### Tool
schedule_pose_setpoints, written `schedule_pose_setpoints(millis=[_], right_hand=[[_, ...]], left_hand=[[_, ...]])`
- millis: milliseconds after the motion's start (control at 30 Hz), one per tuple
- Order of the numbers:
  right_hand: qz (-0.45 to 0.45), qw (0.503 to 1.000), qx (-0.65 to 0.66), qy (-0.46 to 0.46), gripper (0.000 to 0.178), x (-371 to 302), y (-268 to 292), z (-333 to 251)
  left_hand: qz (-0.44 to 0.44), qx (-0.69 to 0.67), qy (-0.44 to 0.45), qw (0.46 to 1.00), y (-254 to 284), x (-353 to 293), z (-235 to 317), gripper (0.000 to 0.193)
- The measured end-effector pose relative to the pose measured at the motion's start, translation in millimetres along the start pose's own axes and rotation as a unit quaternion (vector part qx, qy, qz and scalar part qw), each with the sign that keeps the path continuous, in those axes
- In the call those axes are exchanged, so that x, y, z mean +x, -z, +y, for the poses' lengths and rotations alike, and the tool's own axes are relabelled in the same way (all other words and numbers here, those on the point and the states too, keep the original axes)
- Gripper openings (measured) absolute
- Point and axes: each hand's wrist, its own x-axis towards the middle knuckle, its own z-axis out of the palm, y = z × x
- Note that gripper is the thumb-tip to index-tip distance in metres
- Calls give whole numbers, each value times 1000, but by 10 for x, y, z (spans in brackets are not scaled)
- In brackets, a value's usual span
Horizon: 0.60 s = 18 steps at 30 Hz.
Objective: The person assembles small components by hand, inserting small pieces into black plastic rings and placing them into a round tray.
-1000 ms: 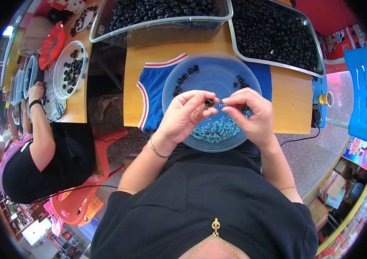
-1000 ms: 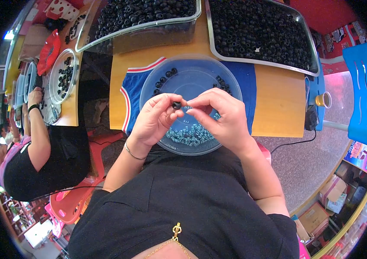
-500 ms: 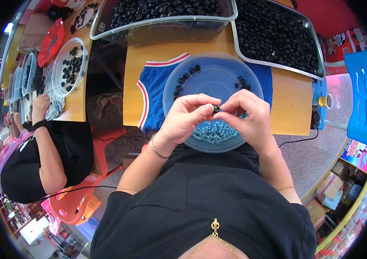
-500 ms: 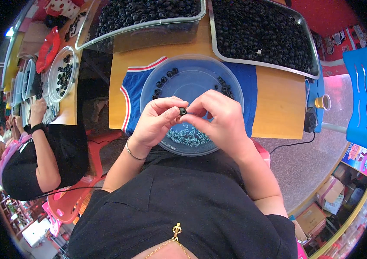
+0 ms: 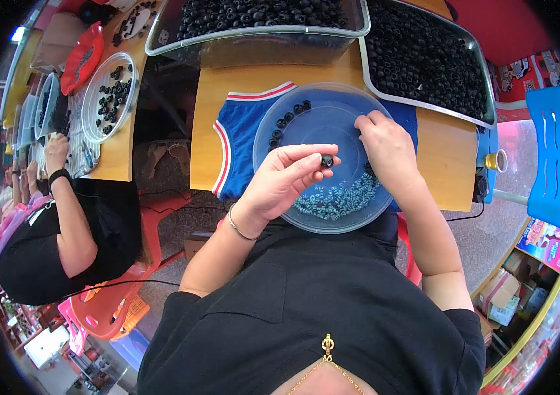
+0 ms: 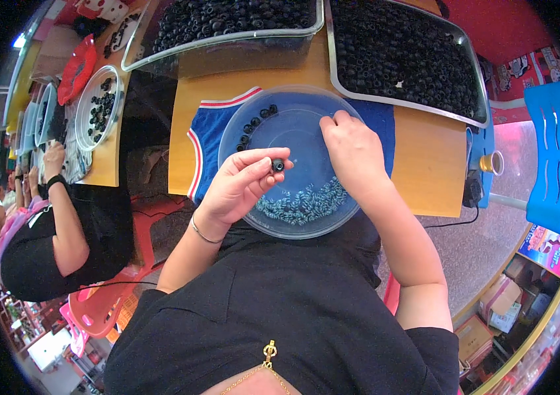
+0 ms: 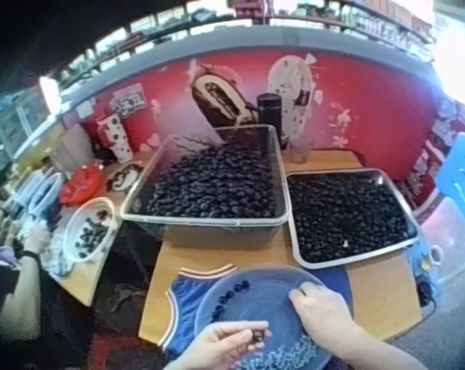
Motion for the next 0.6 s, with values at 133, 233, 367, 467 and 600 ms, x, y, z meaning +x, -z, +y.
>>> schedule_pose_setpoints(millis=[133, 233, 367, 467, 600], right_hand=[[1, 1000, 8, -2, 13, -15, 34, -13], [19, 1000, -6, 20, 11, -57, 51, -6], [47, 988, 146, 20, 14, -125, 211, -46], [73, 954, 291, 25, 16, -180, 384, -149], [74, 886, 458, -11, 18, -280, 417, -301]], left_hand=[[-16, -23, -5, 1000, 7, -26, 0, 26], [-17, -34, -1, 999, 28, -15, -14, 25], [-9, -21, -15, 1000, 14, -20, -40, 25], [-22, -39, -15, 999, 20, -10, -53, 25], [-28, -66, -10, 997, 41, 7, -63, 22]])
